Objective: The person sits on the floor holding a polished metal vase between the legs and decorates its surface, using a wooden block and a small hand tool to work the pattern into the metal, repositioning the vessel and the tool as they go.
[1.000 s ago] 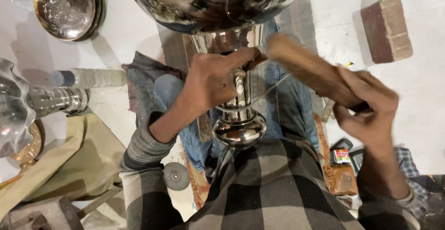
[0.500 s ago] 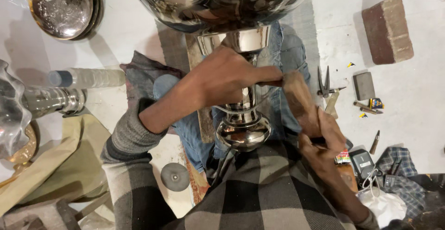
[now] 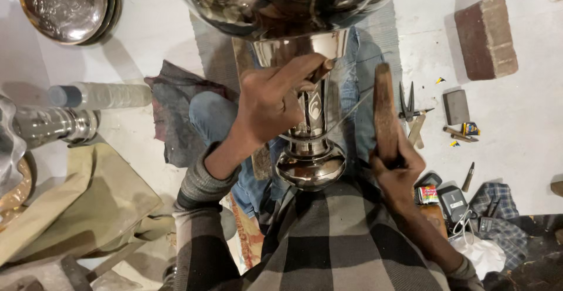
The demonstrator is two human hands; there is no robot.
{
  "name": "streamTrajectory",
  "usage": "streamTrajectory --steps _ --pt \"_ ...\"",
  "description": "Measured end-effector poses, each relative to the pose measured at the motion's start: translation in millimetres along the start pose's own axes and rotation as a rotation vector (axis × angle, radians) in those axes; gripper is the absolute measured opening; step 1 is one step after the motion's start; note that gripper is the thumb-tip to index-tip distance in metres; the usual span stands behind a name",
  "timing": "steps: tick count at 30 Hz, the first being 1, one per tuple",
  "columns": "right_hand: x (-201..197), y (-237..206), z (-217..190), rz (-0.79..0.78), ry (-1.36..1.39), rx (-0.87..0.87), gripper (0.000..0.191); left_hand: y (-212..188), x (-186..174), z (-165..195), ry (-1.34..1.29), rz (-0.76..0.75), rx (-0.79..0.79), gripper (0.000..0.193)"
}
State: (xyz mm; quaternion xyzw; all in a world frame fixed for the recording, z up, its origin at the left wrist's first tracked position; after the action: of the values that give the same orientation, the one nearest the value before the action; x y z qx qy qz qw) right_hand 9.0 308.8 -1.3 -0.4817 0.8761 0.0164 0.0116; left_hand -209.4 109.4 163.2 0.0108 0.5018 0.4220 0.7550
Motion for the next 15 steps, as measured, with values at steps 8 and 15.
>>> streamTrajectory --steps 8,15 --pt "-6 70 -110 -0.156 -0.140 -0.350 0.068 3 2 -4 -0.003 -0.037 0.026 0.066" --pt "6 129 -171 -0.508 -0.172 -0.471 0.071 4 0 -1 -0.086 -0.021 0.001 0.067"
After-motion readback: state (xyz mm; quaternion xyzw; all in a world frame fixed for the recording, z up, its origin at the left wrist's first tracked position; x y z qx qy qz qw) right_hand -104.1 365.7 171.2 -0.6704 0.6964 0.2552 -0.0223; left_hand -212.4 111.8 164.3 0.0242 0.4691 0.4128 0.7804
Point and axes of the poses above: each hand's wrist, its own y-axis towards the middle knuckle, its own x-axis out of the palm, z = x × y, the point moved 10 cm from there along y, towards the middle knuckle, and after that the axes turned 15 degrees about y, right-handed, at the moved point
